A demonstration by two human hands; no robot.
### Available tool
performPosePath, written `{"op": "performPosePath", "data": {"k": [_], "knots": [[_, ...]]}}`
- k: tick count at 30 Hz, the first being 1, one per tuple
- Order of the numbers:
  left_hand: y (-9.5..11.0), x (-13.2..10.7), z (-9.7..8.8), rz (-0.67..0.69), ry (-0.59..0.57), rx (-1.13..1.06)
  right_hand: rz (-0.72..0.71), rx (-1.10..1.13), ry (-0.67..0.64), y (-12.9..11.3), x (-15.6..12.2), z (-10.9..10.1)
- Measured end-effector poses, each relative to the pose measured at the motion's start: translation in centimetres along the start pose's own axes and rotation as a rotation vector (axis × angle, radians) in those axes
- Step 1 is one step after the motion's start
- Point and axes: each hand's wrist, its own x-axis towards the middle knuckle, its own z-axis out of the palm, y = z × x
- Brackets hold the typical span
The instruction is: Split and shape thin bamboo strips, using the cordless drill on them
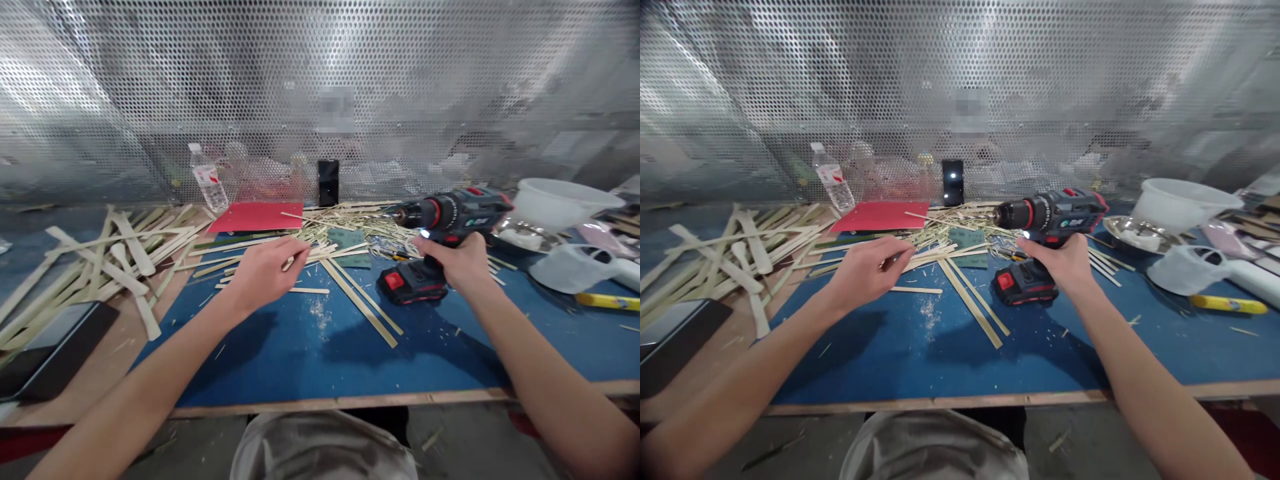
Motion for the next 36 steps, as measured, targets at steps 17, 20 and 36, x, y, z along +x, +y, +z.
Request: {"op": "performPosePath", "data": {"k": [17,20,36], "knots": [[-8.9,-0.5,3.2,-0.095,-0.223,0.156,-0.589,-0.92,-0.281,-8.9,-11.9,0.5],[-8.7,-0.7,3.6,-0.082,-0.283,0.134,-0.691,-0.939,-0.669,-10.2,-10.4,5.4],[-11.2,-0.6,2.9,-0.107,-0.295,0.085,-0.724,-0.482,-0.598,-3.6,-7.2,12.4]]}}
